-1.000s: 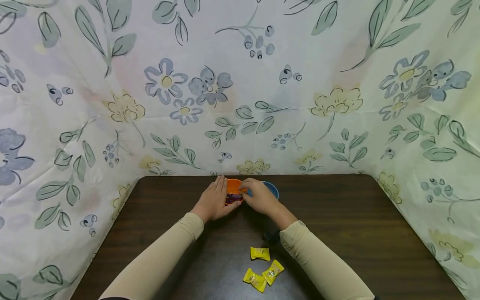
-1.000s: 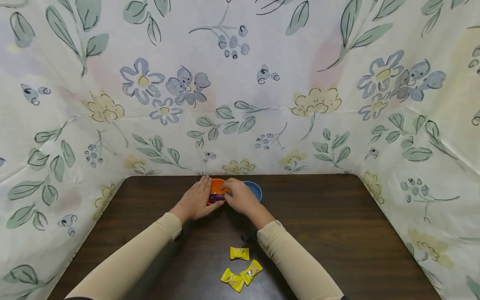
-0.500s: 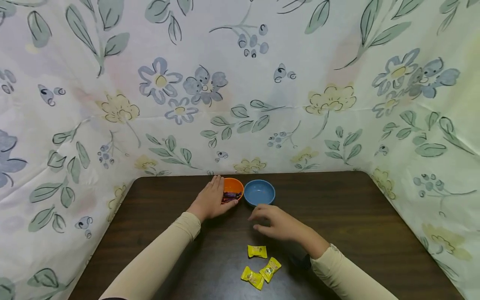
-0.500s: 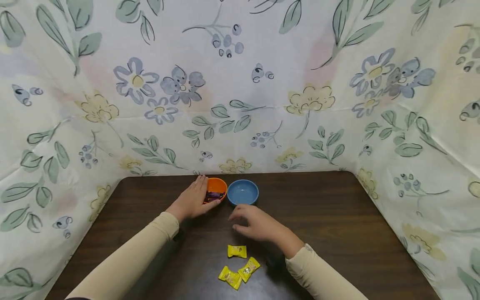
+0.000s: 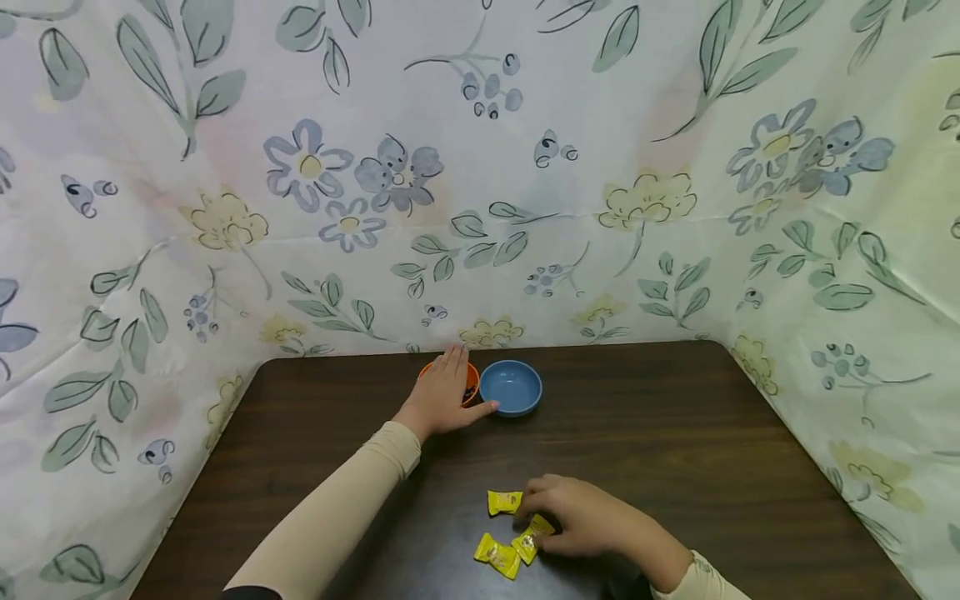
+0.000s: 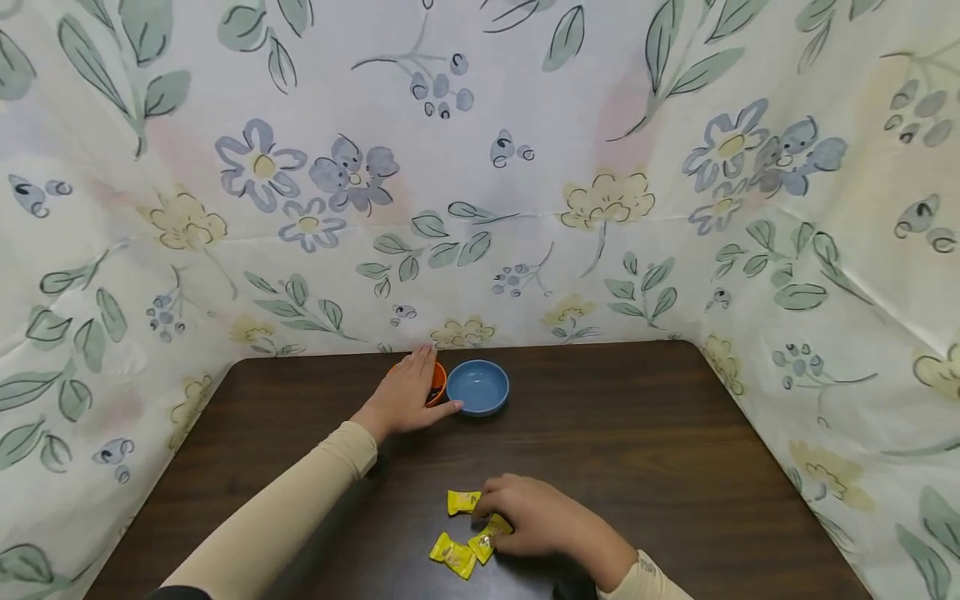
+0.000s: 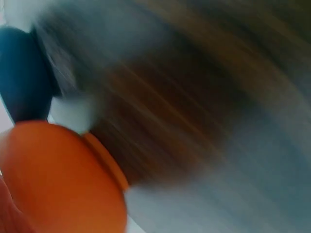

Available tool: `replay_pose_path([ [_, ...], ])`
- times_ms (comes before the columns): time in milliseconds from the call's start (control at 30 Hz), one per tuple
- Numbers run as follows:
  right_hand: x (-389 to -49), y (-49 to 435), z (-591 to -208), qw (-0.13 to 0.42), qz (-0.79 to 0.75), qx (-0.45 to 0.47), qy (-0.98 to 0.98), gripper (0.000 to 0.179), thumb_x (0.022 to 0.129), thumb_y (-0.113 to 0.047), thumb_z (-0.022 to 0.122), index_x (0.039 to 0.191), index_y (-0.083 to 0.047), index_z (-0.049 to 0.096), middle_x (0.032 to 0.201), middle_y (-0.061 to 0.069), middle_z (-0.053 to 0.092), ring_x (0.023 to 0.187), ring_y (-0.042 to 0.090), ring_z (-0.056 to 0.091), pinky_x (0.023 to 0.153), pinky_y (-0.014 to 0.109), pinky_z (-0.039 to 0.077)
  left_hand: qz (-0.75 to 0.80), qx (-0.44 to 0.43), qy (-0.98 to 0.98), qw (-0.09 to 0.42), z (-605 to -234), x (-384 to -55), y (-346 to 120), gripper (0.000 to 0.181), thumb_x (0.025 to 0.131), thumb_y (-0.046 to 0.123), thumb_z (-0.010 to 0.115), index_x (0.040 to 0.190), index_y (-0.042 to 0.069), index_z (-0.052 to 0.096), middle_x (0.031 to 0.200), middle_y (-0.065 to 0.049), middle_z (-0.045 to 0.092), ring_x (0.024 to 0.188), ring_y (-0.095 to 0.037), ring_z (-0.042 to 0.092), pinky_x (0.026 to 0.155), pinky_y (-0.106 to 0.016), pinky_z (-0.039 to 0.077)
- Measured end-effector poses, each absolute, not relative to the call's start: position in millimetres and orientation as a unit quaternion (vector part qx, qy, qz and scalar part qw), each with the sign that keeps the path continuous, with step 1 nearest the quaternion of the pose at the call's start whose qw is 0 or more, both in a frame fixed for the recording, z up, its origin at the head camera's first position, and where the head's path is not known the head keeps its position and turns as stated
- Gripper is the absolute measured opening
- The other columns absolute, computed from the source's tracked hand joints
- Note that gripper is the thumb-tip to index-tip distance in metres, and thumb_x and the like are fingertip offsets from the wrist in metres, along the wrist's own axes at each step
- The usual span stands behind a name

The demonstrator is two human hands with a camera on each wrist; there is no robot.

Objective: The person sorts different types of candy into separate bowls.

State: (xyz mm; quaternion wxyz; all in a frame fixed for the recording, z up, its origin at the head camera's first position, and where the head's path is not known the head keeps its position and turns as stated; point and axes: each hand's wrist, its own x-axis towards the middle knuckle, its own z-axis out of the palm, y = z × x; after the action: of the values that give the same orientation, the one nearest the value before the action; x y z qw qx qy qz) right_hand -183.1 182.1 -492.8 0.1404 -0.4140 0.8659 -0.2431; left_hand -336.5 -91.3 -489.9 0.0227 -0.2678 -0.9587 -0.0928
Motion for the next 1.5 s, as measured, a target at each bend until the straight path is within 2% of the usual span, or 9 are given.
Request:
replay_pose_path([
  [233,-176.1,182.1,-495.4,0.118,-0.217,-0.418,0.874,0.030,0.091,-0.018,0.083,0.119,-0.028,0.078,0.113,-0.018,0.067,0.101,-0.002,0.060,0.085,0.023,0.056,-0.057,-0.292,-0.954,0.028,-489.2,-339.9,-63.3,0.116,0.096,0.085,0.040,0.167,-0.004,0.020,0.175,-0.025,0.022,0.165,-0.037,0.019,0.134,-0.048,0.022],
  [500,-176.4,177.8,-492.7,0.118,-0.186,-0.417,0.882,0.028,0.088,-0.016,0.086,0.113,-0.026,0.080,0.105,-0.016,0.066,0.091,-0.005,0.055,0.078,0.020,0.054,-0.031,-0.289,-0.957,0.013,-488.1,-346.2,-44.2,0.114,0.097,0.086,0.035,0.168,-0.003,0.021,0.176,-0.023,0.021,0.166,-0.036,0.018,0.134,-0.047,0.021],
  [867,-173.3,174.5,-489.6,0.132,-0.171,-0.398,0.891,0.021,0.088,-0.023,0.087,0.107,-0.028,0.079,0.105,-0.018,0.065,0.091,-0.006,0.053,0.080,0.023,0.055,0.014,-0.273,-0.962,0.010,-496.8,-348.0,-34.3,0.116,0.095,0.090,0.026,0.167,-0.001,0.025,0.176,-0.021,0.023,0.166,-0.034,0.019,0.134,-0.046,0.021],
  [1167,-173.2,175.9,-487.8,0.147,-0.191,-0.391,0.888,0.019,0.089,-0.020,0.085,0.106,-0.026,0.079,0.103,-0.018,0.065,0.085,-0.005,0.055,0.077,0.020,0.054,0.041,-0.282,-0.958,0.019,-496.5,-342.7,-28.3,0.116,0.095,0.090,0.024,0.168,0.000,0.024,0.177,-0.020,0.020,0.166,-0.032,0.019,0.135,-0.044,0.021],
  [1333,-174.4,181.7,-485.7,0.140,-0.209,-0.388,0.887,0.019,0.088,-0.018,0.084,0.105,-0.025,0.078,0.099,-0.017,0.064,0.080,-0.003,0.053,0.072,0.018,0.051,0.064,-0.277,-0.959,0.012,-500.7,-343.3,-25.2,0.116,0.095,0.091,0.022,0.168,0.001,0.025,0.176,-0.019,0.023,0.166,-0.032,0.020,0.135,-0.044,0.020],
  [1500,-179.5,190.7,-482.4,0.132,-0.228,-0.382,0.886,0.021,0.090,-0.017,0.083,0.108,-0.026,0.077,0.102,-0.017,0.064,0.083,-0.003,0.057,0.074,0.019,0.053,0.075,-0.275,-0.959,0.001,-503.7,-346.5,-22.4,0.116,0.095,0.091,0.019,0.168,0.001,0.026,0.176,-0.018,0.026,0.165,-0.031,0.023,0.135,-0.044,0.020],
])
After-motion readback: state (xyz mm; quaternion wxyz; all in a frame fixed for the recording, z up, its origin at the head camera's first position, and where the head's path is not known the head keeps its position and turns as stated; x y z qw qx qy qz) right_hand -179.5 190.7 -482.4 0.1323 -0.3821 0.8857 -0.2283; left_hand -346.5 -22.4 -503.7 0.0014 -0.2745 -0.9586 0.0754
